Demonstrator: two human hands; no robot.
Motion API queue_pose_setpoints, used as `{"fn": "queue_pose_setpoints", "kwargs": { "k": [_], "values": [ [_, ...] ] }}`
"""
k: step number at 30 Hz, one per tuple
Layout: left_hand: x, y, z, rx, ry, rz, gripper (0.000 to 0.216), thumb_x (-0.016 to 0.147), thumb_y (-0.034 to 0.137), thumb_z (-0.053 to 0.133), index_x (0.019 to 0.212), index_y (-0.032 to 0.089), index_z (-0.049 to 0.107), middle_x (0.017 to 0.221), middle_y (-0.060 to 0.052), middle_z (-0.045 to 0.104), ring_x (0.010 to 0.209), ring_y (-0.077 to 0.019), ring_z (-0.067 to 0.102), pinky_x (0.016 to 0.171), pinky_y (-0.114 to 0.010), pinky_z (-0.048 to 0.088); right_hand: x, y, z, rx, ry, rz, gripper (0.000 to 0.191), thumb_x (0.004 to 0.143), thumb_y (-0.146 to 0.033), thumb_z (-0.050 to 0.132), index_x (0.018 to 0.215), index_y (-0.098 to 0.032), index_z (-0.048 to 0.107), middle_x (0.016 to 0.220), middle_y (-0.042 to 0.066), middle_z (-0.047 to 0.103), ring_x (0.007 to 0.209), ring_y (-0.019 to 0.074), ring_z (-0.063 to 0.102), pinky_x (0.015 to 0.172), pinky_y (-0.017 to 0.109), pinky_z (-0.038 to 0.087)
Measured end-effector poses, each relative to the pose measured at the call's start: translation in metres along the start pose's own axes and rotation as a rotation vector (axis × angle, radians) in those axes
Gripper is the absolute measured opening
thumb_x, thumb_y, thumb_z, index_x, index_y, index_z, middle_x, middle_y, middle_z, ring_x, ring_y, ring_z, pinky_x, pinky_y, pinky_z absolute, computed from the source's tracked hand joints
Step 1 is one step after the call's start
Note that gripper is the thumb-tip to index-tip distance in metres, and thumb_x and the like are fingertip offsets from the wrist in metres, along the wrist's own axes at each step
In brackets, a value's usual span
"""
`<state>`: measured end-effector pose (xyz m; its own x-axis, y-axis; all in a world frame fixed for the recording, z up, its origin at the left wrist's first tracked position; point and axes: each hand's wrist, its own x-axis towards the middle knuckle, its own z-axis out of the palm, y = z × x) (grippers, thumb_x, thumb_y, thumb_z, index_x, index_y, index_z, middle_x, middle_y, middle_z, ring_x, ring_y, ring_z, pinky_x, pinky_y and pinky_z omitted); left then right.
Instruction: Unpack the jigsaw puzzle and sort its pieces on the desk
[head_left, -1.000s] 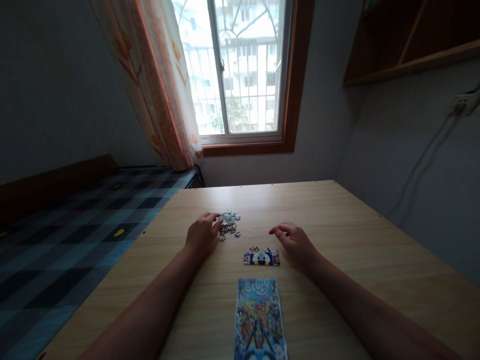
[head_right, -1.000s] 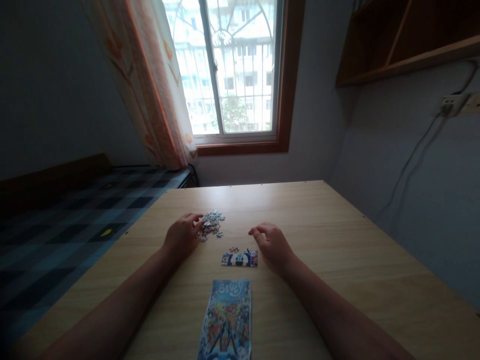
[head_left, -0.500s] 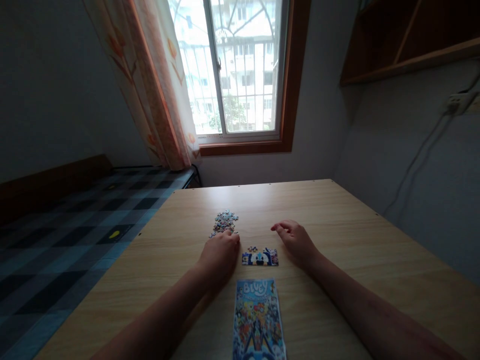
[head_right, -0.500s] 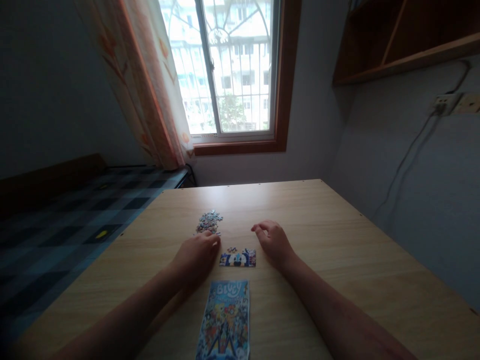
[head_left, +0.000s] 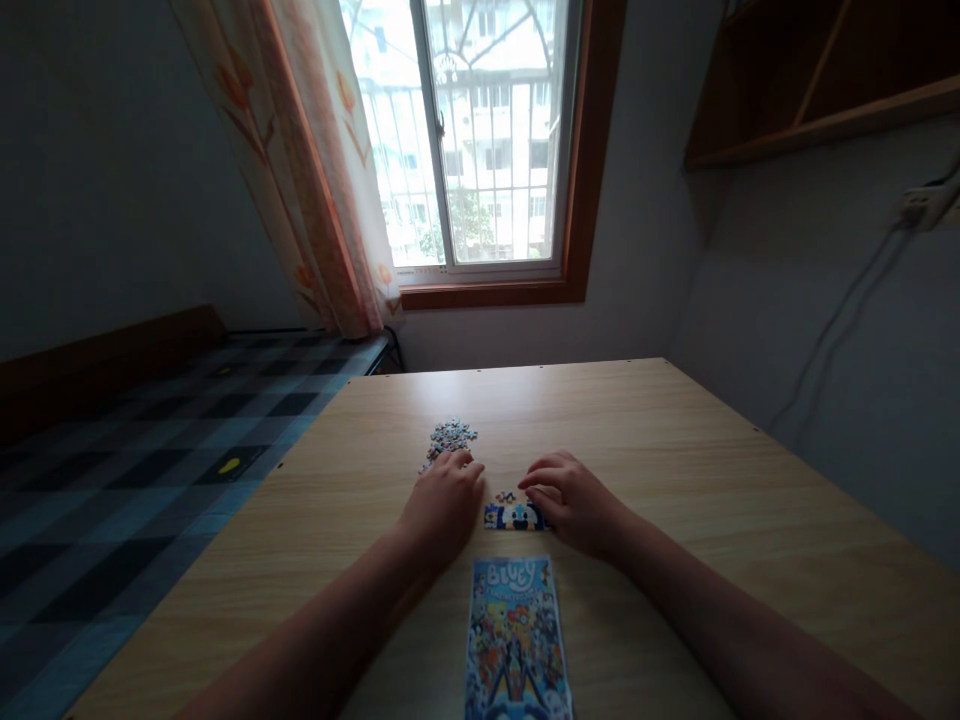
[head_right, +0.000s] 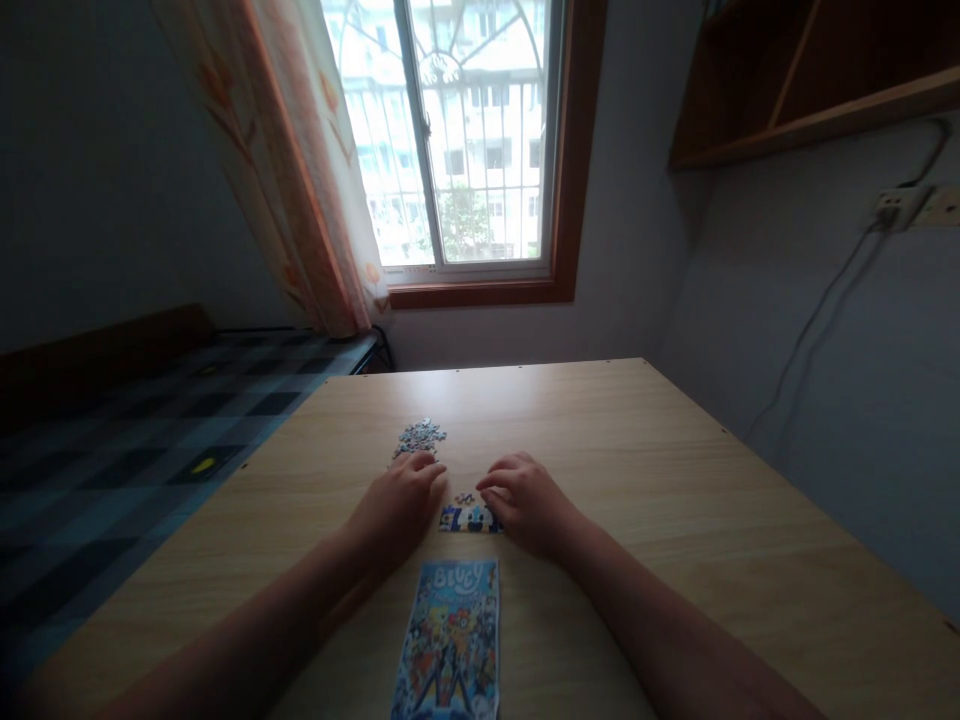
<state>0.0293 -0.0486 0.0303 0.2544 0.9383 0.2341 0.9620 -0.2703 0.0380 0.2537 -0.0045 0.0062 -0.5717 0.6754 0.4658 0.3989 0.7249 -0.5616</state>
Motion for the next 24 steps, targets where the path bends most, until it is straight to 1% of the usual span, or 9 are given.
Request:
{"fn": "queue_pose_setpoints", "kwargs": {
  "k": [2, 4, 7, 11, 13, 15, 18, 21, 24],
  "values": [
    [0.000, 0.002, -0.002, -0.012, 0.012, 0.061, 0.033, 0.087, 0.007, 0.049, 0.105, 0.022, 0.071, 0.108, -0.008, 0.065, 0.103, -0.0222, 0.056, 0.090, -0.035, 0.048, -0.001, -0.003, 0.000, -0.034, -0.025, -0.030, 0.016, 0.089, -0.022, 0.061, 0.088, -0.023, 0.077, 0.097, 0.006, 0.072, 0.096, 0.0210, 0.060, 0.090, 0.036, 0.044],
    [0.000, 0.003, -0.003, -0.037, -0.026, 0.169, 0.040, 0.084, 0.003, 0.050, 0.105, 0.027, 0.073, 0.106, -0.006, 0.066, 0.099, -0.0207, 0.057, 0.087, -0.034, 0.048, -0.001, -0.003, -0.002, -0.068, -0.028, -0.023, 0.016, 0.089, -0.023, 0.061, 0.084, -0.023, 0.076, 0.097, 0.006, 0.071, 0.095, 0.0210, 0.059, 0.091, 0.036, 0.043],
    [0.000, 0.005, -0.005, -0.046, -0.095, 0.258, 0.038, 0.083, 0.005, 0.054, 0.099, 0.031, 0.076, 0.102, -0.004, 0.066, 0.095, -0.0202, 0.058, 0.084, -0.033, 0.049, -0.001, -0.001, -0.008, -0.102, -0.058, 0.013, 0.017, 0.088, -0.021, 0.061, 0.081, -0.023, 0.076, 0.094, 0.005, 0.072, 0.093, 0.0207, 0.059, 0.090, 0.036, 0.043],
    [0.000, 0.003, -0.003, 0.008, -0.057, 0.102, 0.027, 0.090, 0.016, 0.051, 0.093, 0.026, 0.076, 0.099, -0.007, 0.065, 0.099, -0.0232, 0.057, 0.083, -0.035, 0.050, -0.002, 0.004, -0.020, -0.178, -0.118, 0.037, 0.015, 0.085, -0.018, 0.063, 0.086, -0.023, 0.077, 0.093, 0.006, 0.072, 0.093, 0.0214, 0.059, 0.089, 0.035, 0.042],
    [0.001, 0.002, -0.003, 0.029, -0.029, 0.024, 0.027, 0.093, 0.019, 0.047, 0.096, 0.022, 0.074, 0.101, -0.009, 0.065, 0.100, -0.0243, 0.057, 0.082, -0.036, 0.051, -0.002, 0.003, -0.025, -0.206, -0.141, 0.054, 0.016, 0.088, -0.023, 0.061, 0.090, -0.022, 0.077, 0.092, 0.007, 0.072, 0.093, 0.0219, 0.059, 0.088, 0.035, 0.042],
    [0.001, 0.001, -0.003, 0.037, -0.021, -0.007, 0.028, 0.091, 0.016, 0.047, 0.104, 0.020, 0.071, 0.105, -0.010, 0.065, 0.100, -0.0246, 0.058, 0.082, -0.036, 0.051, -0.003, -0.001, -0.027, -0.228, -0.187, 0.076, 0.019, 0.090, -0.031, 0.060, 0.090, -0.022, 0.077, 0.090, 0.008, 0.071, 0.091, 0.0224, 0.060, 0.085, 0.034, 0.042],
    [0.000, 0.005, -0.007, 0.020, -0.038, 0.034, 0.026, 0.092, 0.017, 0.048, 0.103, 0.019, 0.071, 0.104, -0.010, 0.066, 0.100, -0.0240, 0.060, 0.084, -0.036, 0.050, -0.004, -0.009, -0.026, -0.281, -0.248, 0.104, 0.021, 0.088, -0.040, 0.064, 0.087, -0.022, 0.076, 0.087, 0.008, 0.070, 0.088, 0.0237, 0.059, 0.079, 0.034, 0.041],
    [-0.002, 0.012, -0.014, -0.018, -0.098, 0.093, 0.027, 0.095, 0.036, 0.051, 0.092, 0.020, 0.072, 0.097, -0.008, 0.067, 0.092, -0.0228, 0.063, 0.081, -0.036, 0.050, -0.004, -0.016, -0.022, -0.322, -0.256, 0.110, 0.022, 0.083, -0.042, 0.070, 0.093, -0.022, 0.075, 0.090, 0.008, 0.068, 0.090, 0.0249, 0.059, 0.078, 0.034, 0.040],
    [-0.004, 0.017, -0.018, -0.020, -0.138, 0.096, 0.034, 0.089, 0.050, 0.059, 0.092, 0.020, 0.073, 0.097, -0.008, 0.068, 0.090, -0.0241, 0.065, 0.078, -0.036, 0.051, -0.005, -0.018, -0.019, -0.312, -0.247, 0.123, 0.024, 0.081, -0.040, 0.071, 0.098, -0.023, 0.074, 0.092, 0.008, 0.068, 0.092, 0.0249, 0.060, 0.079, 0.033, 0.040]
  ]
}}
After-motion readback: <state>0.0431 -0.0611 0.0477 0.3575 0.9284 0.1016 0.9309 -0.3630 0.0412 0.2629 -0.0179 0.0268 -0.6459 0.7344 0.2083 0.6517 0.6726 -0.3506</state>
